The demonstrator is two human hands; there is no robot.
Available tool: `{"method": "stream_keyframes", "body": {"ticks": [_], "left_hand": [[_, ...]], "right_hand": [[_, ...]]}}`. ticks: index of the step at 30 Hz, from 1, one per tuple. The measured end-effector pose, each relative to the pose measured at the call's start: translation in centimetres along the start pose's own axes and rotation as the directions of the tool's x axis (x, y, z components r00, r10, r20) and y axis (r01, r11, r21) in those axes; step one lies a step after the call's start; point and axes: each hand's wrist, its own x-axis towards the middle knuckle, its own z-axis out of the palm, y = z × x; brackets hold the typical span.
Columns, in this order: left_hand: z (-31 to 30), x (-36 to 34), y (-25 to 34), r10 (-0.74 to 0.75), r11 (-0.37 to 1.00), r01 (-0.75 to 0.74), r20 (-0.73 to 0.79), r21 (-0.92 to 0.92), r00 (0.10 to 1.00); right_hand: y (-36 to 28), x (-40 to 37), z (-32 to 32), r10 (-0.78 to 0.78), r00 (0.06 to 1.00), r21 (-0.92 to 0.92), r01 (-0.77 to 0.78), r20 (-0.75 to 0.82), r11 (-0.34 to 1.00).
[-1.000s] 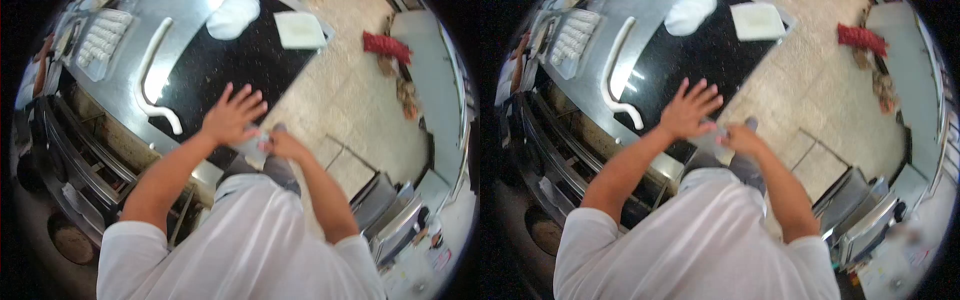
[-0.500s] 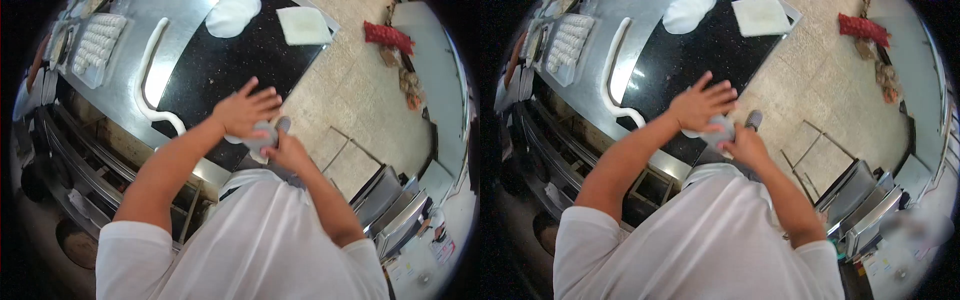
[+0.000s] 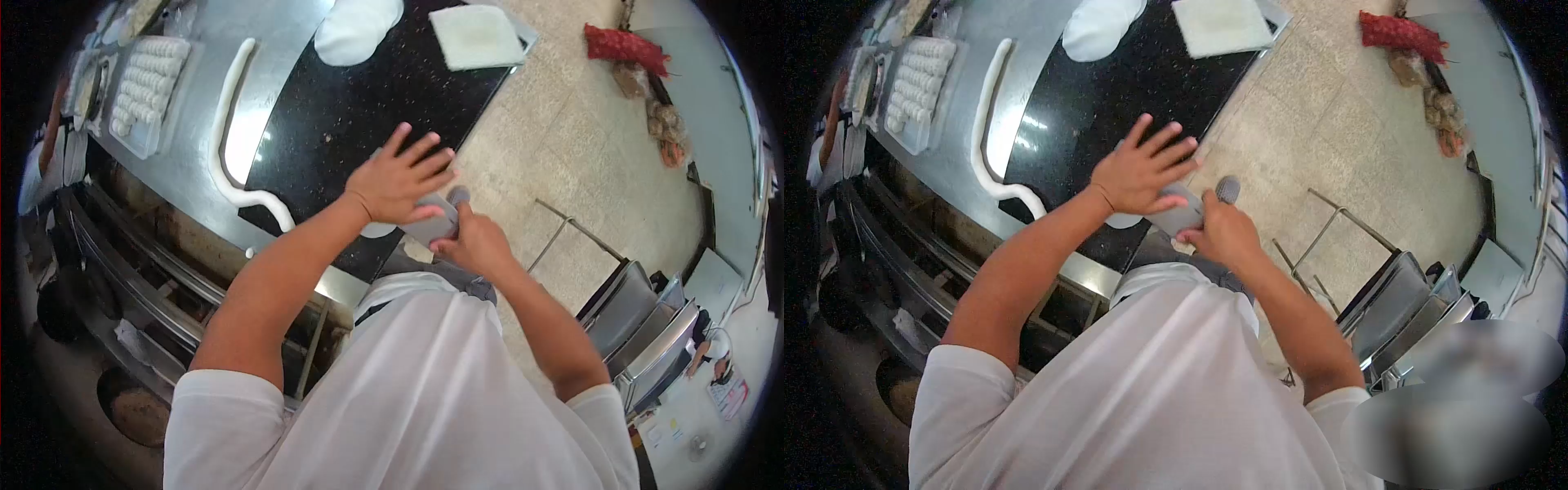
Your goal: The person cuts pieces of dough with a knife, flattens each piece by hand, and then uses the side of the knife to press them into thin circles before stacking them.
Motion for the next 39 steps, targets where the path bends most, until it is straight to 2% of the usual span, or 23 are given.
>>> {"method": "stream_keyframes", "body": {"ticks": [1, 3, 6, 7, 9, 11, 13, 15, 18, 19, 21, 23, 24, 25, 27, 28, 30, 31, 33, 34, 36, 37, 39], "left_hand": [[-0.1, 0.6, -1.4, 0.011, 1.0, -0.011, -0.017, 0.026, 1.0], [0.0, 1.0, -4.0, -0.092, 0.994, 0.097, -0.084, 0.056, 0.992], [-0.7, 1.1, -5.4, -0.11, 0.992, 0.118, -0.139, 0.047, 0.984], [-0.2, 0.1, -3.9, -0.129, 0.99, 0.136, -0.138, 0.04, 0.982], [1.1, -2.9, 0.9, -0.154, 0.988, 0.154, -0.033, 0.007, 0.988], [2.0, -2.6, 3.7, -0.046, 0.99, 0.05, 0.034, -0.131, 0.998], [2.2, -0.4, 3.2, -0.008, 0.986, 0.006, -0.013, -0.169, 1.0], [1.0, 2.3, 0.6, -0.048, 0.998, 0.048, 0.001, 0.027, 0.999], [-0.2, 3.9, -3.3, -0.119, 0.986, 0.126, -0.067, 0.107, 0.991], [-0.5, 3.7, -3.9, -0.156, 0.982, 0.163, -0.082, 0.095, 0.984], [-0.4, 2.5, -3.7, -0.178, 0.978, 0.186, -0.084, 0.093, 0.98], [0.0, -0.6, -0.4, -0.195, 0.98, 0.196, -0.019, 0.037, 0.981], [0.4, -2.5, 1.9, -0.217, 0.976, 0.215, 0.084, 0.041, 0.972], [0.9, -4.4, 3.4, -0.156, 0.987, 0.159, 0.092, -0.027, 0.984], [1.6, -4.1, 3.1, -0.103, 0.99, 0.106, 0.037, -0.095, 0.994], [1.6, -3.6, 1.8, -0.109, 0.993, 0.11, 0.033, -0.034, 0.993], [0.1, -1.8, -1.5, -0.116, 0.992, 0.114, 0.024, 0.057, 0.993], [0.1, -1.0, -3.1, -0.107, 0.992, 0.106, 0.019, 0.073, 0.994], [-0.7, 0.4, -5.6, -0.166, 0.981, 0.173, -0.09, 0.086, 0.982], [-0.8, 0.7, -5.6, -0.152, 0.982, 0.161, -0.094, 0.1, 0.984], [-0.5, 1.1, -5.4, -0.153, 0.984, 0.162, -0.109, 0.072, 0.982], [0.0, 0.1, -4.0, -0.167, 0.982, 0.175, -0.111, 0.066, 0.98], [1.0, -2.9, 0.6, -0.152, 0.988, 0.151, 0.005, 0.032, 0.988]], "right_hand": [[-0.3, 1.6, -1.3, -0.01, 0.999, -0.006, 0.01, -0.031, 1.0], [-1.3, 3.8, -3.0, -0.085, 0.996, -0.098, 0.084, -0.007, 0.992], [-2.2, 3.9, -2.6, -0.14, 0.987, -0.05, 0.136, -0.084, 0.989], [-1.4, 3.0, -1.5, -0.147, 0.987, -0.056, 0.143, -0.067, 0.988], [1.2, 0.0, 2.0, -0.166, 0.982, 0.08, 0.159, 0.085, 0.984], [3.4, -2.0, 4.3, -0.133, 0.989, 0.141, 0.123, 0.07, 0.982], [3.8, -1.6, 3.2, -0.079, 0.995, 0.211, 0.064, 0.063, 0.975], [2.9, 0.5, -0.4, -0.042, 0.999, 0.079, 0.041, 0.011, 0.996], [1.4, 4.4, -4.7, -0.158, 0.987, -0.079, 0.157, -0.012, 0.984], [1.0, 4.4, -4.5, -0.169, 0.985, -0.075, 0.167, -0.022, 0.983], [1.0, 4.6, -3.4, -0.241, 0.968, -0.009, 0.241, -0.07, 0.97], [2.1, 2.0, -0.1, -0.237, 0.969, 0.081, 0.232, 0.066, 0.969], [2.9, 0.9, 1.5, -0.253, 0.958, 0.138, 0.235, 0.131, 0.962], [4.4, 0.9, 4.2, -0.296, 0.942, 0.171, 0.27, 0.157, 0.948], [3.1, 0.0, 3.9, -0.266, 0.961, 0.222, 0.243, 0.078, 0.944], [2.4, 0.6, 3.2, -0.253, 0.963, 0.23, 0.225, 0.098, 0.947], [0.7, 3.3, 0.8, -0.163, 0.985, 0.077, 0.158, 0.065, 0.984], [-0.1, 4.8, -0.9, -0.169, 0.984, 0.079, 0.165, 0.047, 0.983], [-1.5, 6.6, -3.9, -0.171, 0.98, -0.029, 0.174, 0.103, 0.984], [-1.5, 6.1, -3.4, -0.174, 0.981, -0.025, 0.177, 0.085, 0.984], [-0.5, 5.7, -1.0, -0.203, 0.969, 0.005, 0.206, -0.142, 0.979], [0.7, 5.0, 1.0, -0.208, 0.969, -0.003, 0.21, -0.13, 0.978], [3.4, 2.2, 5.1, -0.215, 0.976, 0.191, 0.209, 0.015, 0.959]]}}
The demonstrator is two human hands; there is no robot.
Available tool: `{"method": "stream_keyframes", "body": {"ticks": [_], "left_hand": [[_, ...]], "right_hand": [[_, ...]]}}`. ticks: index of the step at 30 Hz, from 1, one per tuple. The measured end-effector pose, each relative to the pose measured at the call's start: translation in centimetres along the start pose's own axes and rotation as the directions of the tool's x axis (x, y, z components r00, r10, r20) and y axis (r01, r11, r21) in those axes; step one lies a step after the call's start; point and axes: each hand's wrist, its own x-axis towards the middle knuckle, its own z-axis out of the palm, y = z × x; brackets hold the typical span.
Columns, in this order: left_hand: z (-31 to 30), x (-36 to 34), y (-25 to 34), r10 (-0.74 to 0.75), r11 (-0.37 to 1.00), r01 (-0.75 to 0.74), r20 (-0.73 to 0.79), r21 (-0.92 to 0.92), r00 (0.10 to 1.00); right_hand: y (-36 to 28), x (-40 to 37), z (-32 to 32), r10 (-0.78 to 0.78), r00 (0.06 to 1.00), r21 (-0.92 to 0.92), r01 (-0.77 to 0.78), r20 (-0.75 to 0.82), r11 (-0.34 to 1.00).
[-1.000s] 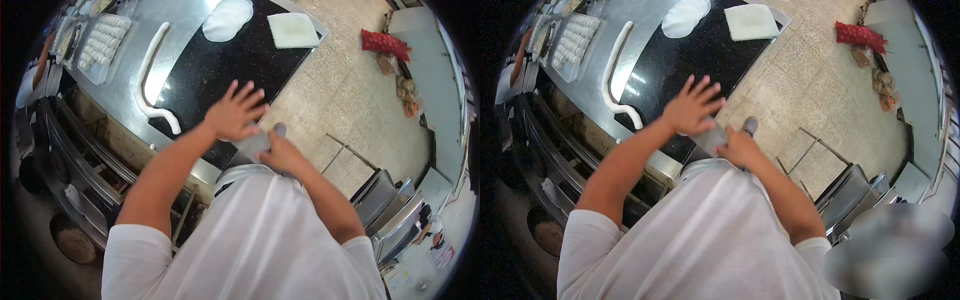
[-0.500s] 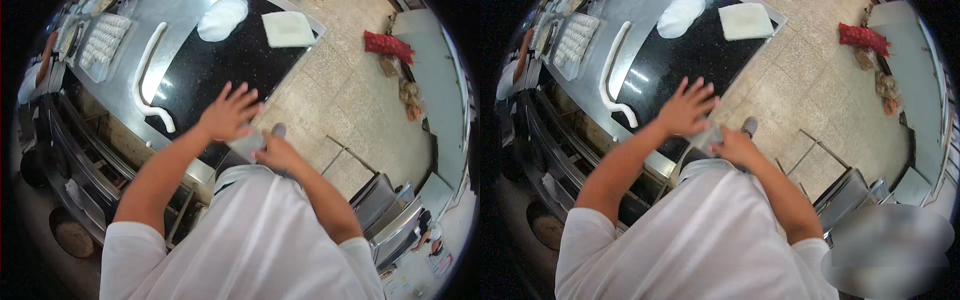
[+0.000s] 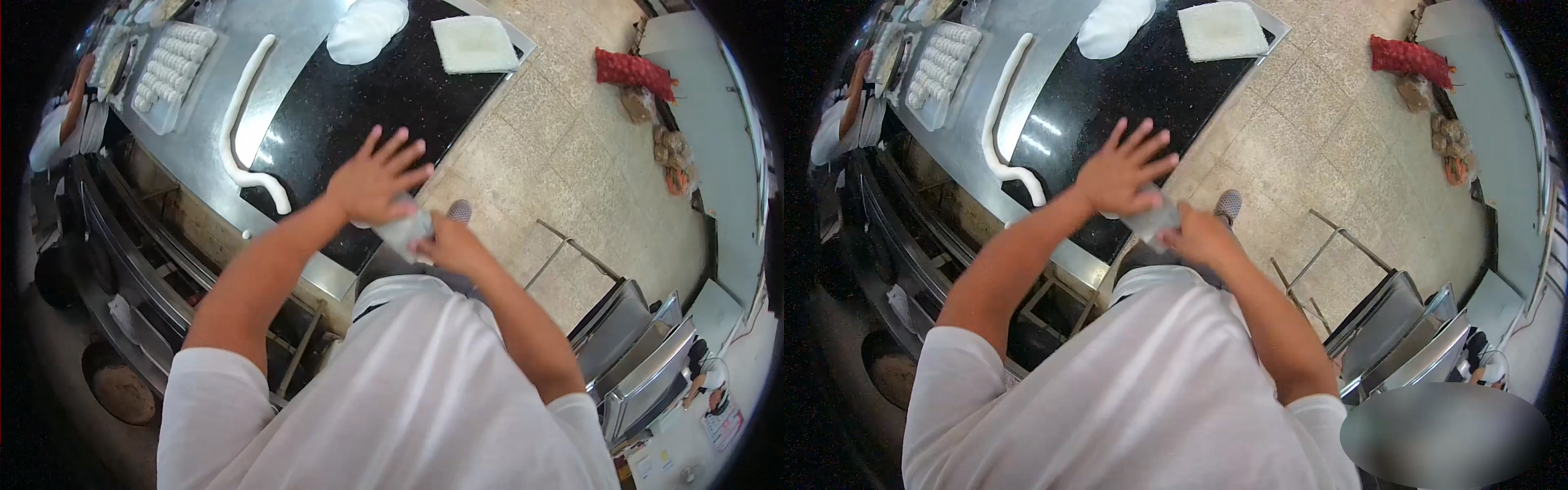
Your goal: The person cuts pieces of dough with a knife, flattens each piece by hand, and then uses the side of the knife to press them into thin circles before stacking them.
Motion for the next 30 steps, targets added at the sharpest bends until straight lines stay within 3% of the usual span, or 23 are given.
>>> {"method": "stream_keyframes", "body": {"ticks": [2, 4, 7, 8, 9, 12, 14, 15, 17, 18, 19, 21, 22, 24, 26, 27, 28, 30], "left_hand": [[0.7, 0.1, 2.2, 0.1, 0.99, -0.102, -0.026, -0.096, 0.995], [1.1, 3.0, 1.5, 0.168, 0.986, -0.168, -0.048, -0.003, 0.985], [-0.5, 6.5, 0.0, 0.148, 0.988, -0.145, -0.082, 0.051, 0.985], [-1.1, 7.6, -0.9, 0.166, 0.984, -0.158, -0.112, 0.079, 0.98], [-1.0, 8.1, -1.6, 0.14, 0.987, -0.126, -0.149, 0.1, 0.979], [-1.5, 8.8, -3.3, 0.115, 0.988, -0.08, -0.297, 0.129, 0.948], [-1.9, 8.3, -3.3, -0.045, 0.99, 0.105, -0.488, 0.098, 0.872], [-2.0, 7.8, -3.8, -0.148, 0.988, 0.151, -0.512, -0.036, 0.846], [-3.8, 5.4, -3.0, -0.402, 0.908, 0.315, -0.366, -0.276, 0.839], [-3.4, 4.0, -2.9, -0.498, 0.84, 0.382, -0.268, -0.386, 0.825], [-2.8, 3.0, -2.9, -0.493, 0.771, 0.445, 0.015, -0.455, 0.87], [-3.8, 0.6, -2.1, -0.394, 0.602, 0.61, 0.472, -0.516, 0.789], [-5.4, -0.7, -0.7, -0.424, 0.523, 0.637, 0.476, -0.566, 0.771], [-3.8, -2.7, 0.4, -0.598, 0.522, 0.543, 0.172, -0.657, 0.783], [-2.6, -4.0, 0.8, -0.673, 0.472, 0.501, 0.071, -0.725, 0.736], [-2.2, -4.4, 1.0, -0.736, 0.434, 0.457, -0.012, -0.776, 0.677], [-1.9, -4.6, 1.3, -0.732, 0.442, 0.453, -0.02, -0.775, 0.681], [-1.5, -4.7, 1.9, -0.8, 0.388, 0.438, -0.061, -0.811, 0.597]], "right_hand": [[-1.4, -2.5, -0.8, 0.09, 0.996, -0.005, -0.09, 0.001, 0.996], [-2.5, -3.9, -2.2, 0.216, 0.976, 0.006, -0.216, 0.022, 0.976], [-2.4, -1.0, -6.3, 0.172, 0.983, 0.007, -0.171, -0.072, 0.985], [-2.5, -0.2, -7.2, 0.143, 0.982, -0.114, -0.157, -0.123, 0.981], [-2.6, 0.3, -7.7, 0.115, 0.98, -0.233, -0.151, -0.161, 0.961], [-3.1, 1.4, -8.2, 0.051, 0.955, -0.238, -0.125, -0.293, 0.963], [-4.1, 0.9, -7.1, 0.04, 0.938, -0.244, -0.131, -0.344, 0.961], [-4.6, 0.5, -6.1, 0.065, 0.917, -0.166, -0.141, -0.393, 0.976], [-4.8, -0.6, -3.0, 0.096, 0.883, -0.083, -0.151, -0.46, 0.985], [-4.4, -2.6, -0.5, 0.145, 0.905, -0.074, -0.189, -0.399, 0.979], [-4.0, -4.5, 1.4, 0.166, 0.925, -0.085, -0.206, -0.343, 0.975], [-3.6, -9.9, 4.7, 0.195, 0.939, -0.035, -0.213, -0.284, 0.976], [-3.0, -12.1, 5.6, 0.273, 0.937, -0.003, -0.28, -0.216, 0.96], [-2.8, -13.9, 4.7, 0.343, 0.925, 0.012, -0.345, -0.166, 0.938], [-3.9, -14.9, 3.2, 0.311, 0.911, -0.063, -0.339, -0.27, 0.939], [-3.7, -14.2, 2.2, 0.223, 0.9, 0.032, -0.228, -0.374, 0.973], [-3.6, -12.6, 0.7, 0.178, 0.901, -0.008, -0.197, -0.395, 0.98], [-4.6, -8.2, -2.6, 0.078, 0.909, -0.147, -0.15, -0.409, 0.978]]}}
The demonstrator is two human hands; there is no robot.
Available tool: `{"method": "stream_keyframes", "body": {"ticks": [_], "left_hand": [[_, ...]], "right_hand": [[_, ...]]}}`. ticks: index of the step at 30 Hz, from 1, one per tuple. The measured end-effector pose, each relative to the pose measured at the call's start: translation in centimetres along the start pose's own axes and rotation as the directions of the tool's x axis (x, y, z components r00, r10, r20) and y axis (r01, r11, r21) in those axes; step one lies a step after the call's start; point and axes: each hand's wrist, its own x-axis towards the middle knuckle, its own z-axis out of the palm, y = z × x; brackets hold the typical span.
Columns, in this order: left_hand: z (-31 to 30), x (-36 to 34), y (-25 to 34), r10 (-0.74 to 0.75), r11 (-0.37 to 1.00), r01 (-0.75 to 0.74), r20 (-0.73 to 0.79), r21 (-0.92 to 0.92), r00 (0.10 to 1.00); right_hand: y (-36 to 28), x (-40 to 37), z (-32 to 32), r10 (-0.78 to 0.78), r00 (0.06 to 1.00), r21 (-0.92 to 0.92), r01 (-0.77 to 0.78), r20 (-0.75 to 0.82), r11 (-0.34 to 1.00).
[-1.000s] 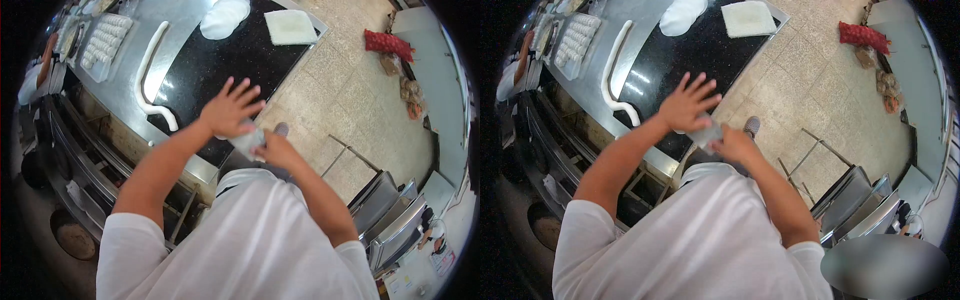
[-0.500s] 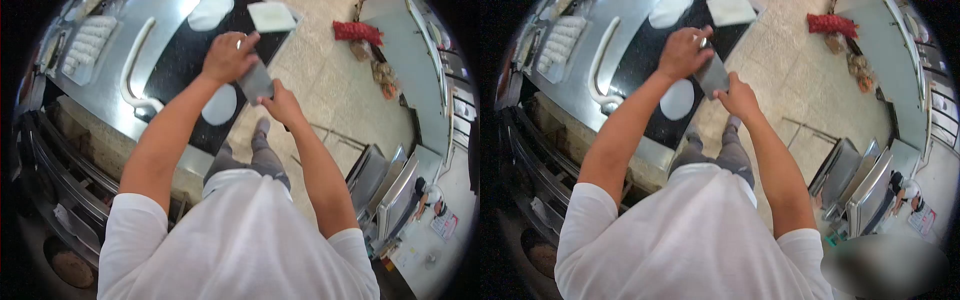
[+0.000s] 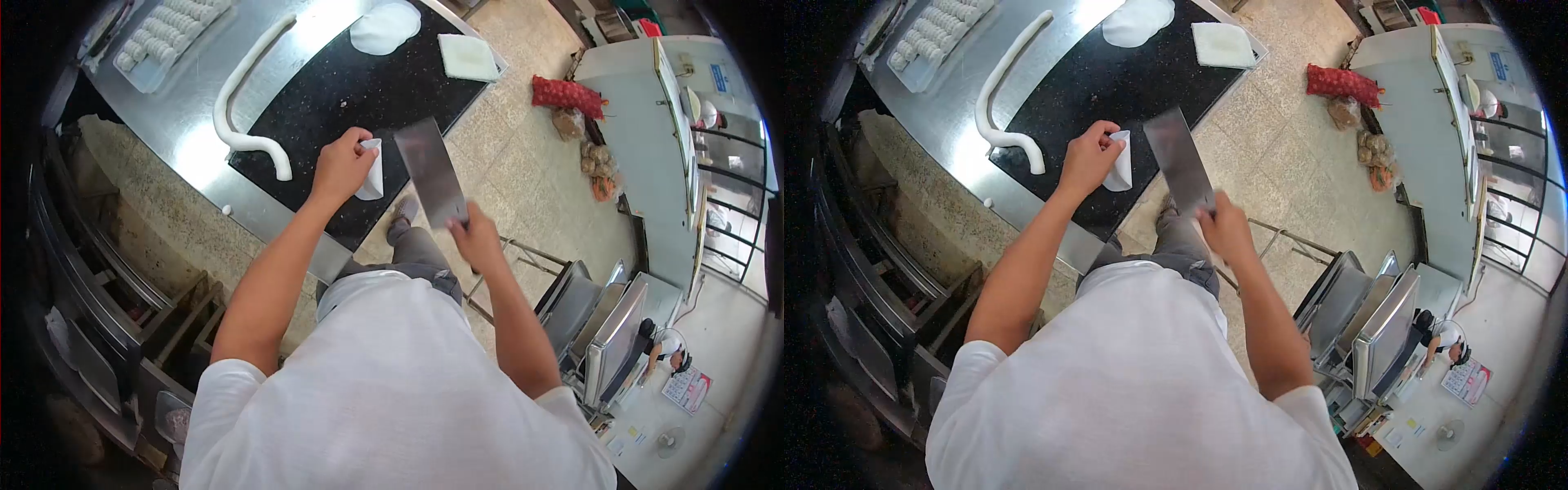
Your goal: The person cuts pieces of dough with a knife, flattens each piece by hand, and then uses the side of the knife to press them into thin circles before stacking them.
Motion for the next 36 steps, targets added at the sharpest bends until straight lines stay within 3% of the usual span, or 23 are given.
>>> {"method": "stream_keyframes", "body": {"ticks": [1, 4, 6, 7, 9, 10, 12, 14, 16, 17, 18, 20, 22, 24, 25, 26, 28, 29, 30, 32, 34, 36], "left_hand": [[0.1, -0.2, 0.1, -0.006, 1.0, 0.006, 0.0, 0.006, 1.0], [0.0, -0.7, 0.2, -0.02, 1.0, 0.019, -0.048, -0.022, 0.999], [-0.4, -1.4, 0.7, 0.012, 0.999, -0.014, -0.044, -0.039, 0.999], [-0.3, -2.3, 0.8, 0.001, 1.0, -0.002, -0.052, -0.019, 0.999], [-0.5, -3.1, 0.7, -0.096, 0.978, 0.062, -0.166, -0.2, 0.981], [-0.6, -3.1, 1.2, -0.081, 0.985, 0.051, -0.181, -0.168, 0.98], [-0.9, -4.1, 2.0, -0.362, 0.851, 0.19, -0.286, -0.489, 0.887], [-0.8, -3.8, 2.2, -0.403, 0.863, 0.23, -0.34, -0.449, 0.849], [-0.5, -3.2, 3.7, -0.127, 0.989, 0.145, -0.35, 0.026, 0.928], [-0.1, -2.6, 4.6, 0.155, 0.945, -0.054, -0.298, 0.323, 0.942], [0.8, -2.4, 5.5, 0.153, 0.943, -0.043, -0.313, 0.331, 0.937], [2.9, -1.3, 7.4, 0.254, 0.73, -0.087, -0.151, 0.677, 0.955], [4.1, -0.1, 9.3, 0.288, 0.678, -0.111, -0.124, 0.726, 0.95], [4.5, 1.2, 11.2, -0.052, 0.789, 0.005, 0.059, 0.614, 0.997], [5.4, 1.7, 11.2, 0.053, 0.787, -0.046, 0.007, 0.616, 0.999], [5.8, 2.2, 11.7, 0.061, 0.789, -0.043, -0.008, 0.613, 0.998], [6.1, 3.4, 13.4, -0.014, 0.983, -0.011, 0.135, 0.185, 0.991], [6.2, 3.7, 14.8, -0.079, 0.996, 0.072, 0.193, 0.046, 0.978], [6.4, 4.2, 14.7, -0.068, 0.997, 0.061, 0.182, 0.042, 0.981], [6.7, 5.6, 14.0, -0.029, 0.97, 0.066, 0.159, -0.236, 0.987], [6.2, 7.8, 13.9, 0.015, 0.902, -0.02, -0.015, -0.431, 1.0], [4.4, 10.1, 13.6, -0.17, 0.738, 0.069, -0.087, -0.671, 0.982]], "right_hand": [[-0.9, 2.7, -0.3, -0.054, 0.999, -0.083, 0.054, 0.009, 0.995], [-3.2, 7.9, 2.3, -0.152, 0.988, -0.02, 0.151, -0.04, 0.988], [-4.6, 9.1, 4.0, -0.283, 0.945, 0.012, 0.285, 0.163, 0.958], [-4.3, 8.8, 4.7, -0.296, 0.94, 0.032, 0.295, 0.173, 0.955], [-3.2, 8.6, 5.6, -0.367, 0.858, 0.072, 0.366, 0.36, 0.928], [-2.7, 8.4, 5.4, -0.398, 0.813, 0.106, 0.392, 0.425, 0.914], [-1.4, 8.9, 4.5, -0.499, 0.713, 0.213, 0.457, 0.493, 0.864], [-0.2, 10.8, 3.0, -0.529, 0.679, 0.233, 0.483, 0.509, 0.844], [0.5, 12.6, 1.1, -0.558, 0.631, 0.244, 0.517, 0.539, 0.82], [0.7, 13.7, -0.3, -0.539, 0.646, 0.278, 0.468, 0.54, 0.839], [1.0, 14.6, -1.5, -0.515, 0.664, 0.308, 0.413, 0.542, 0.857], [1.4, 17.1, -3.5, -0.586, 0.607, 0.331, 0.486, 0.537, 0.808], [0.8, 18.3, -6.2, -0.566, 0.563, 0.22, 0.564, 0.602, 0.796], [0.6, 18.9, -8.2, -0.566, 0.541, 0.18, 0.604, 0.622, 0.776], [0.7, 19.2, -9.0, -0.553, 0.522, 0.145, 0.629, 0.649, 0.764], [1.0, 19.3, -9.5, -0.557, 0.518, 0.135, 0.642, 0.649, 0.755], [2.1, 18.9, -10.3, -0.47, 0.611, 0.105, 0.535, 0.637, 0.838], [2.9, 18.6, -10.7, -0.45, 0.652, 0.111, 0.492, 0.611, 0.863], [3.9, 18.4, -10.8, -0.455, 0.652, 0.102, 0.504, 0.606, 0.858], [6.1, 17.8, -11.1, -0.395, 0.774, 0.143, 0.376, 0.494, 0.916], [6.3, 16.9, -12.5, -0.339, 0.812, 0.168, 0.295, 0.476, 0.941], [6.7, 16.4, -13.3, -0.278, 0.856, 0.133, 0.244, 0.435, 0.961]]}}
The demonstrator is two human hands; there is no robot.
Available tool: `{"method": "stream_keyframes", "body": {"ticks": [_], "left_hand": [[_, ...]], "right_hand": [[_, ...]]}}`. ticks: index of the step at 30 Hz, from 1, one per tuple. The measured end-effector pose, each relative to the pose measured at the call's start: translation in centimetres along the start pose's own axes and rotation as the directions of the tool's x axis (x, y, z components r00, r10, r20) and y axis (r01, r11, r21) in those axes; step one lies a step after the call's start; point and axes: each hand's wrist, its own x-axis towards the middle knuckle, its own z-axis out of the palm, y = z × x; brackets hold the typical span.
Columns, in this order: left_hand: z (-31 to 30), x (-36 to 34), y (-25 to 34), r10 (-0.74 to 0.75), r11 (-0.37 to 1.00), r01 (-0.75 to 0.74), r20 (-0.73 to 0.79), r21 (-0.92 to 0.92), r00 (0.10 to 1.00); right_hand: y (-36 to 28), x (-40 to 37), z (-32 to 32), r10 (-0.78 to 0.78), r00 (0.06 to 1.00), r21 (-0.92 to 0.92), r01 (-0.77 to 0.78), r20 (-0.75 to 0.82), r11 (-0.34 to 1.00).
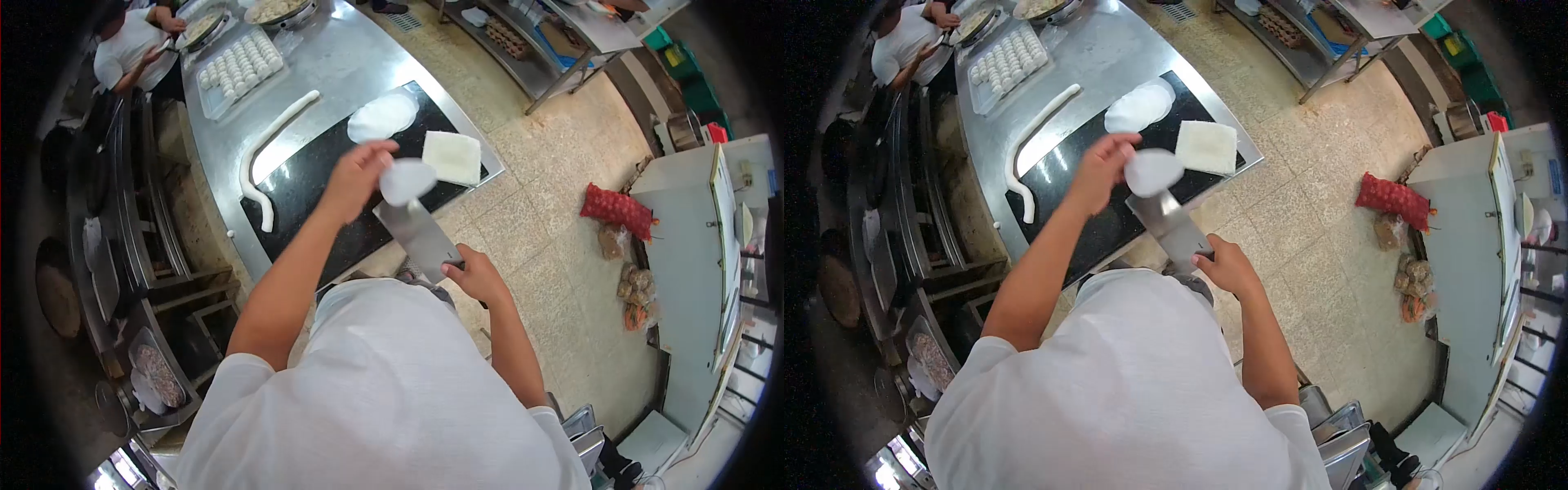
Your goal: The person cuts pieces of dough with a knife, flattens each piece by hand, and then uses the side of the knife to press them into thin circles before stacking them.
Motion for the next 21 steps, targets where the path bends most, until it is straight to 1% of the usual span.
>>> {"method": "stream_keyframes", "body": {"ticks": [1, 2, 3, 4, 5, 6, 7, 8, 9, 10, 11, 12, 13, 14, 15, 16, 17, 18, 19, 20, 21], "left_hand": [[-1.4, 2.0, -0.1, 0.037, 0.999, -0.035, -0.072, 0.03, 0.997], [-3.4, 4.0, -0.9, 0.077, 0.996, -0.068, -0.148, 0.061, 0.986], [-5.3, 5.3, -1.4, 0.078, 0.996, -0.07, -0.149, 0.06, 0.986], [-7.3, 6.3, -1.8, 0.085, 0.946, -0.013, -0.208, 0.323, 0.974], [-9.0, 6.6, -2.6, 0.107, 0.829, 0.06, -0.263, 0.557, 0.959], [-10.5, 6.2, -4.0, 0.109, 0.83, 0.06, -0.267, 0.554, 0.958], [-11.6, 5.3, -5.0, 0.304, 0.626, -0.064, -0.168, 0.777, 0.938], [-12.9, 4.3, -6.1, 0.452, 0.346, -0.159, -0.016, 0.924, 0.892], [-11.9, 1.6, -4.6, 0.397, 0.474, -0.146, -0.063, 0.868, 0.915], [-12.5, -0.5, -5.0, 0.395, 0.466, -0.139, -0.065, 0.874, 0.916], [-13.2, -2.4, -5.5, 0.484, 0.423, -0.17, -0.064, 0.89, 0.873], [-14.1, -4.3, -6.1, 0.569, 0.377, -0.197, -0.058, 0.905, 0.821], [-15.0, -6.4, -6.7, 0.568, 0.372, -0.192, -0.059, 0.908, 0.821], [-15.9, -8.3, -7.4, 0.643, 0.314, -0.08, -0.15, 0.946, 0.751], [-16.8, -9.5, -7.8, 0.714, 0.27, 0.04, -0.227, 0.962, 0.662], [-17.8, -10.4, -7.9, 0.713, 0.278, 0.046, -0.238, 0.959, 0.659], [-18.8, -11.2, -8.1, 0.68, 0.329, 0.097, -0.307, 0.939, 0.666], [-19.9, -11.7, -8.3, 0.643, 0.383, 0.149, -0.379, 0.912, 0.665], [-20.5, -11.8, -8.6, 0.564, 0.468, 0.158, -0.432, 0.87, 0.704], [-21.1, -12.1, -9.0, 0.543, 0.43, 0.14, -0.379, 0.892, 0.749], [-21.4, -11.9, -9.3, 0.546, 0.472, 0.089, -0.37, 0.877, 0.751]], "right_hand": [[0.4, -0.3, 0.1, 0.003, 1.0, 0.001, -0.003, -0.009, 1.0], [0.9, -0.4, 0.3, -0.028, 0.995, 0.024, 0.03, -0.096, 0.999], [1.3, -0.5, 0.8, -0.058, 0.982, 0.044, 0.067, -0.178, 0.997], [1.3, -0.6, 1.3, -0.06, 0.983, 0.042, 0.069, -0.175, 0.997], [1.3, -0.5, 1.6, -0.138, 0.947, 0.135, 0.184, -0.291, 0.974], [1.2, -0.5, 1.8, -0.199, 0.891, 0.211, 0.304, -0.407, 0.929], [0.6, -0.4, 1.7, -0.153, 0.897, 0.29, 0.289, -0.415, 0.912], [0.5, 0.2, 1.7, -0.157, 0.898, 0.294, 0.294, -0.411, 0.91], [0.8, 1.0, 1.6, -0.172, 0.859, 0.382, 0.383, -0.482, 0.841], [0.9, 2.0, 1.8, -0.172, 0.817, 0.458, 0.468, -0.551, 0.755], [0.6, 3.6, 2.2, -0.171, 0.82, 0.468, 0.468, -0.546, 0.75], [0.2, 5.6, 2.7, -0.132, 0.796, 0.567, 0.527, -0.591, 0.634], [-0.2, 7.3, 3.3, -0.087, 0.772, 0.641, 0.58, -0.63, 0.502], [-0.3, 8.7, 3.9, -0.091, 0.773, 0.642, 0.581, -0.628, 0.5], [-0.2, 10.1, 4.5, 0.144, 0.871, 0.807, 0.358, -0.47, 0.47], [-0.3, 10.8, 5.2, 0.361, 0.894, 0.916, 0.116, -0.264, 0.383], [-0.2, 10.9, 5.9, 0.359, 0.89, 0.892, 0.107, -0.283, 0.438], [-1.4, 10.5, 6.7, 0.348, 0.893, 0.882, 0.101, -0.284, 0.46], [-2.5, 9.3, 7.6, 0.345, 0.899, 0.906, 0.118, -0.271, 0.406], [-3.3, 7.8, 8.7, 0.353, 0.9, 0.928, 0.128, -0.257, 0.35], [-4.0, 6.7, 10.0, 0.32, 0.905, 0.882, 0.111, -0.281, 0.458]]}}
